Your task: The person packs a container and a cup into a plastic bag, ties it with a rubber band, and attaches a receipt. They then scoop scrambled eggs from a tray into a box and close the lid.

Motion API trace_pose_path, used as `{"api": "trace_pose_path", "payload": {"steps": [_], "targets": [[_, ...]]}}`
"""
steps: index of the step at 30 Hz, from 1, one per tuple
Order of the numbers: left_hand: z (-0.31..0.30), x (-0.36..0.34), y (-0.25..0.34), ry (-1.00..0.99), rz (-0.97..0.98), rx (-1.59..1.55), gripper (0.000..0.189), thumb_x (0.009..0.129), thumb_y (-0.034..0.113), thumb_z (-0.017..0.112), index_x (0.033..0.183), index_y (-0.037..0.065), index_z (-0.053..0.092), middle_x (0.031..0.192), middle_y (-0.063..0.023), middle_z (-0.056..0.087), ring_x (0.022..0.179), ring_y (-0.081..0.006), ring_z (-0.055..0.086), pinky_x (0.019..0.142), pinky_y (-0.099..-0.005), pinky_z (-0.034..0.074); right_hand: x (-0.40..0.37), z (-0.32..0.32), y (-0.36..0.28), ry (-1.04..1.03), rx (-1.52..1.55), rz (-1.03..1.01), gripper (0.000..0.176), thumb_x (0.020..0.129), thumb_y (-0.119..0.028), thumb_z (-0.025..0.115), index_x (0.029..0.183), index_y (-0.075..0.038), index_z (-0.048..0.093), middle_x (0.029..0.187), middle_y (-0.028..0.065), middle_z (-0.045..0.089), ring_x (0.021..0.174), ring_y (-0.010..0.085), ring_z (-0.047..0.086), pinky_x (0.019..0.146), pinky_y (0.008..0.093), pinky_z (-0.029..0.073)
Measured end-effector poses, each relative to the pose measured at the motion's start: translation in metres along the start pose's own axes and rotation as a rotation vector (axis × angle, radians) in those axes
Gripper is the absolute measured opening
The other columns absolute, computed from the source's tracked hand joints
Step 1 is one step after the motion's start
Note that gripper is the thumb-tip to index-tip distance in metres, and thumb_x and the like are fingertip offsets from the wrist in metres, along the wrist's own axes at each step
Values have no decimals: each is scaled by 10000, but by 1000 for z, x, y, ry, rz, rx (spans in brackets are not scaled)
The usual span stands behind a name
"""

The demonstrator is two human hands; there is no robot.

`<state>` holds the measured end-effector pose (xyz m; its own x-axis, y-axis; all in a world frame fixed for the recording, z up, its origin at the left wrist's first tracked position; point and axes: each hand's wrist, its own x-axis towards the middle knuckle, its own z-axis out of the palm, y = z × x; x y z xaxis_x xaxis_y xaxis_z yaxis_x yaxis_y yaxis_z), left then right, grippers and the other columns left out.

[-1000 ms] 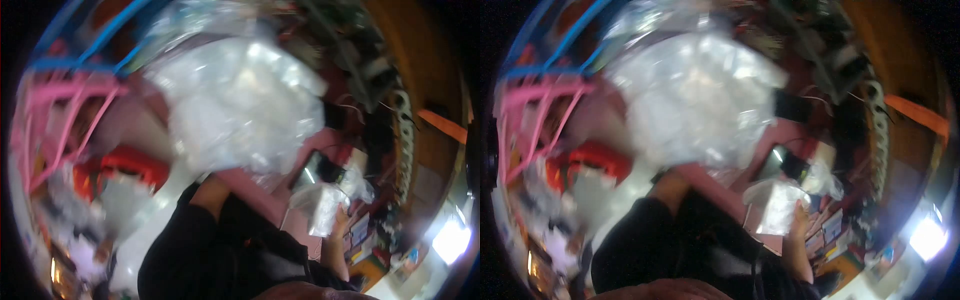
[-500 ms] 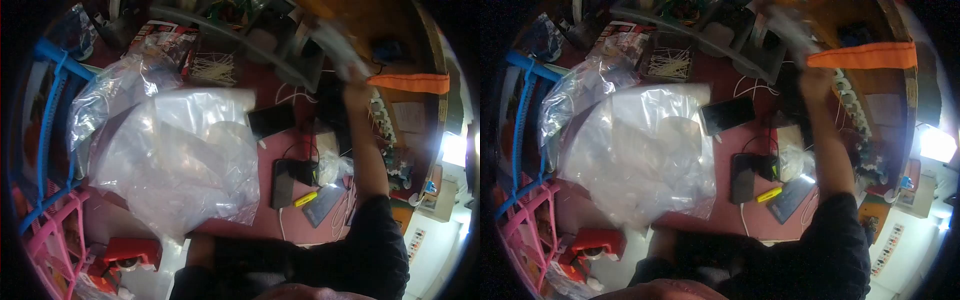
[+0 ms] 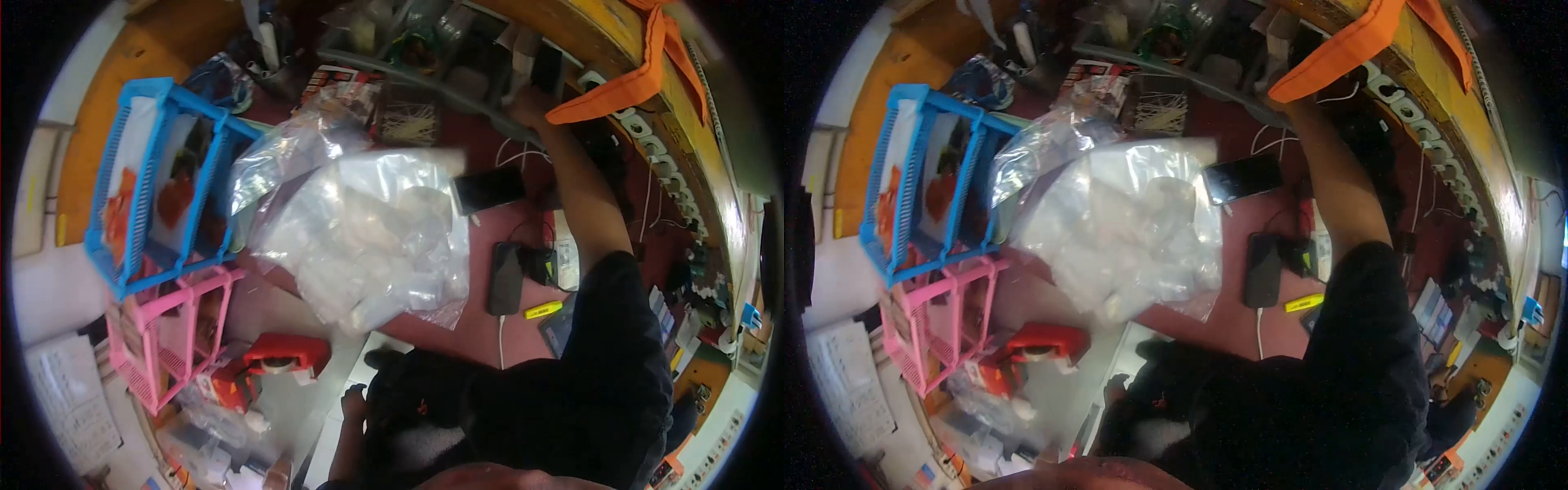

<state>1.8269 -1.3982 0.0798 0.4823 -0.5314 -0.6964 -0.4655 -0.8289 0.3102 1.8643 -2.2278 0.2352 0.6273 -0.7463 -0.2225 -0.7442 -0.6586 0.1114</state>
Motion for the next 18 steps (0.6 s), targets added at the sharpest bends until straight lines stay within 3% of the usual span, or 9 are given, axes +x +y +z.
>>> {"api": "trace_pose_path", "payload": {"steps": [5,7,10,12,14,16,17,18], "targets": [[-14,-50,-18,67,-273,-123,358,785,264,682,1075,63,627,1060,-133,642,989,-305,615,852,-416,489,47,64,17,11,-15,9,257,841,-177,508,959,-20,674,1012,228,649,955,396,630,820,474,494],[10,-63,-45,135,-309,-268,358,789,266,689,1070,53,619,1045,-137,645,978,-304,618,844,-409,492,40,64,19,234,90,-18,333,862,-294,507,1063,-58,630,1080,189,630,999,365,609,851,464,479],[46,-92,-72,219,-280,-243,354,789,238,697,1076,50,609,1013,-135,653,919,-298,635,796,-394,510,27,64,42,536,230,-54,484,895,-470,505,1218,-115,564,1181,131,603,1065,318,578,899,449,458],[53,-112,-76,200,-383,-484,294,779,196,707,1015,52,607,921,-141,666,771,-278,657,674,-357,521,60,65,100,511,160,-284,539,895,-492,490,1266,-104,537,1256,136,576,1126,325,553,928,463,441],[64,-132,-78,268,-297,-535,287,761,210,719,980,63,606,877,-144,665,752,-265,652,667,-363,512,-13,-13,69,464,304,59,468,889,-368,570,1239,-58,552,1233,151,590,1078,337,580,912,471,453],[48,-146,-48,240,-539,-516,300,745,238,727,966,74,606,859,-130,665,766,-248,643,690,-367,505,-16,-18,90,897,510,-151,382,861,-260,635,1136,4,605,1122,178,630,972,342,627,843,480,487],[28,-156,-23,225,-525,-449,305,744,264,719,956,76,607,864,-114,667,802,-252,644,723,-362,500,-12,-20,103,844,978,-82,361,869,-213,618,1145,18,591,1101,170,627,965,330,623,831,471,491],[53,-155,-41,186,-738,-514,301,751,270,714,963,81,615,874,-99,671,824,-237,643,746,-347,495,-7,-20,109,746,1437,4,342,877,-166,600,1154,33,576,1080,163,624,957,318,620,818,462,494]]}}
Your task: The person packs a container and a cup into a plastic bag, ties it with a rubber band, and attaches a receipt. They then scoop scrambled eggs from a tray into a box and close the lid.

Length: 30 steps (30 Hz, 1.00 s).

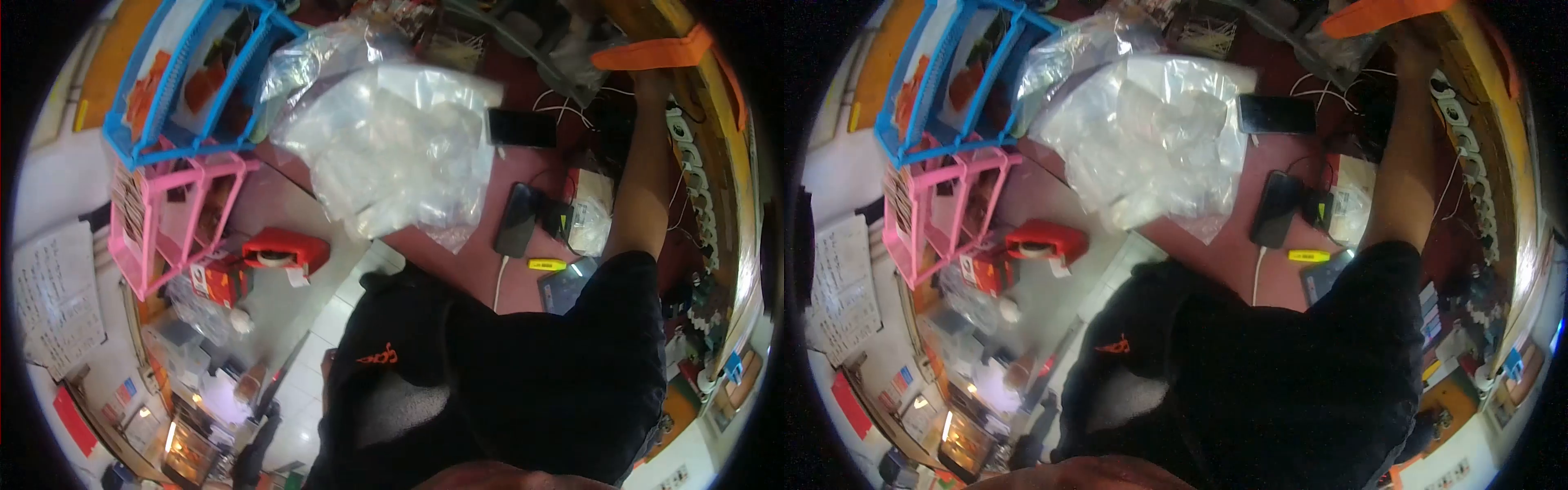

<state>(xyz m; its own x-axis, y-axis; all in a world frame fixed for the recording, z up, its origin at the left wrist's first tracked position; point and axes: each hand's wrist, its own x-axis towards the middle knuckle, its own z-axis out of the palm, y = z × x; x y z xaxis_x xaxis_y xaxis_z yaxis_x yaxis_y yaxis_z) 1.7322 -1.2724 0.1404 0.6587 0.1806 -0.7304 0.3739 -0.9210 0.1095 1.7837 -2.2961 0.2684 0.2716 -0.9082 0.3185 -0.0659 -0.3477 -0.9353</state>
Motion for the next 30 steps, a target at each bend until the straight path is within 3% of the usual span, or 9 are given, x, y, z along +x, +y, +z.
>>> {"api": "trace_pose_path", "payload": {"steps": [7,14,16,19,20,23,24,25,30], "targets": [[29,1,-63,-4,78,-46,333,816,273,691,1073,80,601,885,-114,684,769,-232,679,675,-344,527,-3,-19,-40,-102,46,145,310,909,-202,537,1147,-10,593,1088,154,625,971,298,597,836,423,469],[47,17,-61,58,171,-15,341,818,317,690,1040,71,609,855,-120,696,836,-275,681,720,-368,534,-29,41,-38,-850,-794,60,303,937,-234,483,1140,-48,608,1095,146,626,984,281,577,851,389,447],[39,11,-38,40,157,-3,331,830,297,675,1053,61,607,947,-143,681,893,-302,665,777,-393,525,-24,65,12,-1131,-1521,-147,355,921,-252,476,1185,-43,588,1130,203,610,1056,330,566,896,411,439],[7,-12,16,57,199,44,379,850,271,644,1103,-7,595,1069,-218,643,1038,-362,609,889,-423,487,-27,67,74,-930,-1661,-379,381,929,-275,479,1223,-48,566,1255,227,551,1150,381,537,933,446,437],[13,-9,-1,81,243,-6,391,848,272,649,1108,-15,600,1091,-216,638,1068,-355,596,905,-415,478,8,50,139,-959,-1522,-778,385,950,-262,446,1230,-20,553,1222,231,573,1099,374,573,906,439,456],[-3,-28,12,173,152,-89,417,837,311,657,1102,-6,604,1100,-212,638,1071,-350,596,920,-417,469,43,58,159,-1272,-1480,-455,399,966,-278,459,1229,9,544,1089,185,646,918,308,633,792,391,488],[-3,-29,10,155,97,-187,403,839,311,649,1103,11,603,1094,-209,640,1062,-352,598,911,-419,473,36,48,154,-1068,-1335,-724,400,974,-265,450,1255,12,519,1161,176,618,950,246,607,823,342,474],[-14,-34,18,102,61,-154,400,838,323,643,1105,27,603,1082,-205,644,1049,-348,604,906,-414,477,70,43,166,-1061,-1057,-284,360,950,-288,480,1181,-30,577,1130,170,640,1028,321,616,878,394,467],[-8,-32,-10,57,-54,-130,423,829,352,643,1118,48,593,1053,-174,657,1020,-337,610,901,-419,477,-3,61,13,-786,-1364,-237,302,940,-258,510,1172,-123,649,1169,81,641,1037,251,601,889,378,463]]}}
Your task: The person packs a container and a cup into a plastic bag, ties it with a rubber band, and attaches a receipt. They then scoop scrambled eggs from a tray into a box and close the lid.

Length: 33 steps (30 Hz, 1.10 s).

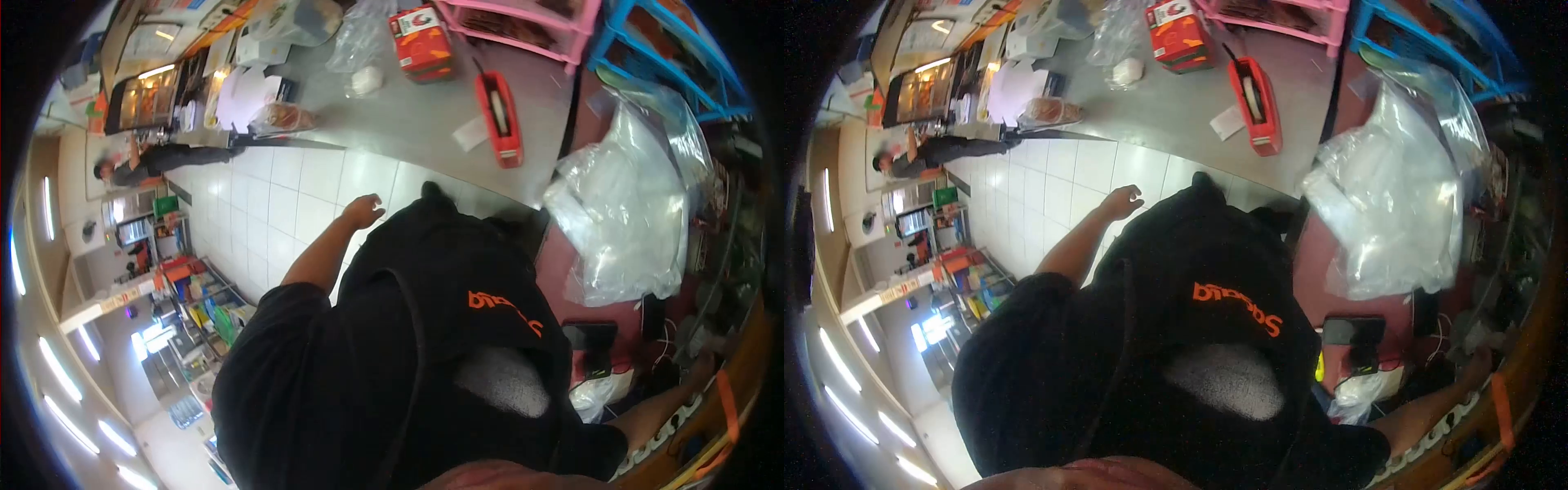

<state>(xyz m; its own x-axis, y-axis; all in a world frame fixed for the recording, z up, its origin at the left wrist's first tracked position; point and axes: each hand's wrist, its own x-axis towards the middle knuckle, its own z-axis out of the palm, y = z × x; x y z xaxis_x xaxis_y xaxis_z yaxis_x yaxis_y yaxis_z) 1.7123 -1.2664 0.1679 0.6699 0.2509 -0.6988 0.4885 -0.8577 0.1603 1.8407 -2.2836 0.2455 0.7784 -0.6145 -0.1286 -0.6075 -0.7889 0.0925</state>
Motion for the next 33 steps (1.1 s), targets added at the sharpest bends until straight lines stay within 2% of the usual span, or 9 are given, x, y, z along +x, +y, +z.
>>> {"api": "trace_pose_path", "payload": {"steps": [6,15,21,26,28,30,31,32,33], "targets": [[-17,3,-26,37,-16,15,372,845,338,626,1090,59,599,1067,-146,649,1031,-319,599,892,-401,475,21,-7,65,214,148,178,315,936,-286,495,1153,-115,645,1187,82,618,1056,257,577,882,411,459],[-202,115,21,1172,307,-147,403,768,334,716,1063,77,623,1091,-143,614,1042,-347,552,909,-447,426,-101,-48,-17,611,1328,511,388,924,-329,448,1173,-69,592,1221,136,565,1129,311,495,922,495,376],[-298,215,60,888,-122,-103,543,737,386,729,1142,62,568,1233,-168,546,1172,-366,491,900,-470,411,-261,-62,-168,632,2082,577,441,917,-358,417,1186,-38,556,1244,171,529,1177,348,439,948,551,321],[-307,211,20,1117,674,-560,165,808,84,568,963,39,600,966,-196,622,938,-387,589,775,-435,467,-347,-67,-260,399,2127,623,447,917,-341,402,1213,-25,516,1282,197,485,1182,366,425,948,562,309],[-310,151,32,1217,1001,-388,193,764,45,571,955,50,601,928,-147,620,899,-351,590,765,-437,458,-350,-17,-226,-884,2463,-443,397,940,-285,401,1230,-33,500,1284,189,472,1163,350,435,968,545,318],[-293,101,45,1200,1148,-115,224,741,50,597,964,46,610,920,-127,610,886,-319,589,758,-442,448,-382,-81,-353,33,2154,594,340,960,-234,395,1223,-45,498,1293,180,456,1138,313,447,996,515,327],[-281,84,52,1049,1157,-38,263,727,78,626,988,47,610,962,-128,602,929,-309,582,773,-442,446,-398,-121,-419,82,2161,693,298,972,-185,366,1186,-51,524,1256,165,494,1129,281,466,1025,498,321],[-267,73,59,897,1163,39,307,714,105,654,1012,48,609,1005,-129,595,972,-298,576,787,-441,444,-370,-75,-380,-352,2466,-56,250,951,-152,410,1126,-56,562,1158,144,569,1087,265,515,1039,514,315],[-250,72,66,868,1178,29,307,714,105,654,1012,48,609,1005,-129,595,972,-298,576,787,-441,444,-384,-114,-444,-445,2515,-289,198,911,-95,472,1045,-64,615,1074,112,626,1046,264,557,1060,527,295]]}}
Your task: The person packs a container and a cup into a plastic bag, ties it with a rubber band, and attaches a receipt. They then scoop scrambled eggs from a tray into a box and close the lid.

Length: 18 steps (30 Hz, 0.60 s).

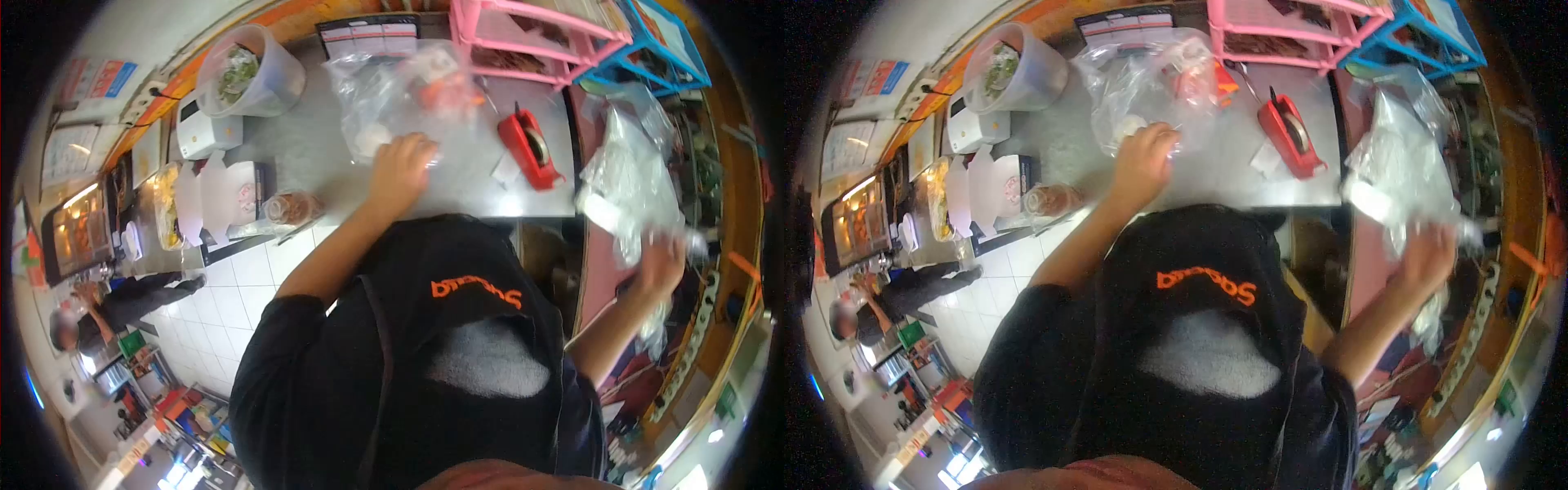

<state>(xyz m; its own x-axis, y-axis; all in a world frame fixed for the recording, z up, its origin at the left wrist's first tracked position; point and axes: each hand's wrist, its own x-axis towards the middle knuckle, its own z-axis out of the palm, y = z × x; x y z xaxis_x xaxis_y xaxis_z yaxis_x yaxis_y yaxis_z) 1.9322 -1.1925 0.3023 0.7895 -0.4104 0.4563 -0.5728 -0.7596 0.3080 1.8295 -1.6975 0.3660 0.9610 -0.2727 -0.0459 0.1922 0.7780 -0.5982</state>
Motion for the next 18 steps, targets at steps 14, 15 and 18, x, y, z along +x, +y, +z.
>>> {"api": "trace_pose_path", "payload": {"steps": [14,15,18], "targets": [[16,24,-68,140,-330,-30,559,730,277,739,1189,64,502,1084,-186,575,1012,-350,562,818,-437,458,39,133,324,-676,-79,520,300,860,-330,605,1000,-65,601,1015,107,582,997,287,569,904,462,449],[8,28,-77,-22,-497,-158,549,730,228,734,1205,83,500,1070,-175,596,985,-330,587,793,-407,479,26,162,313,-612,-469,497,333,843,-266,626,1081,-40,570,1018,120,606,958,268,606,878,425,484],[-19,17,-113,-158,-241,114,605,717,251,747,1249,104,501,1039,-138,625,923,-306,615,776,-380,489,35,145,304,-508,-406,554,249,848,-164,612,1048,-27,552,982,125,606,909,243,618,839,388,507]]}}
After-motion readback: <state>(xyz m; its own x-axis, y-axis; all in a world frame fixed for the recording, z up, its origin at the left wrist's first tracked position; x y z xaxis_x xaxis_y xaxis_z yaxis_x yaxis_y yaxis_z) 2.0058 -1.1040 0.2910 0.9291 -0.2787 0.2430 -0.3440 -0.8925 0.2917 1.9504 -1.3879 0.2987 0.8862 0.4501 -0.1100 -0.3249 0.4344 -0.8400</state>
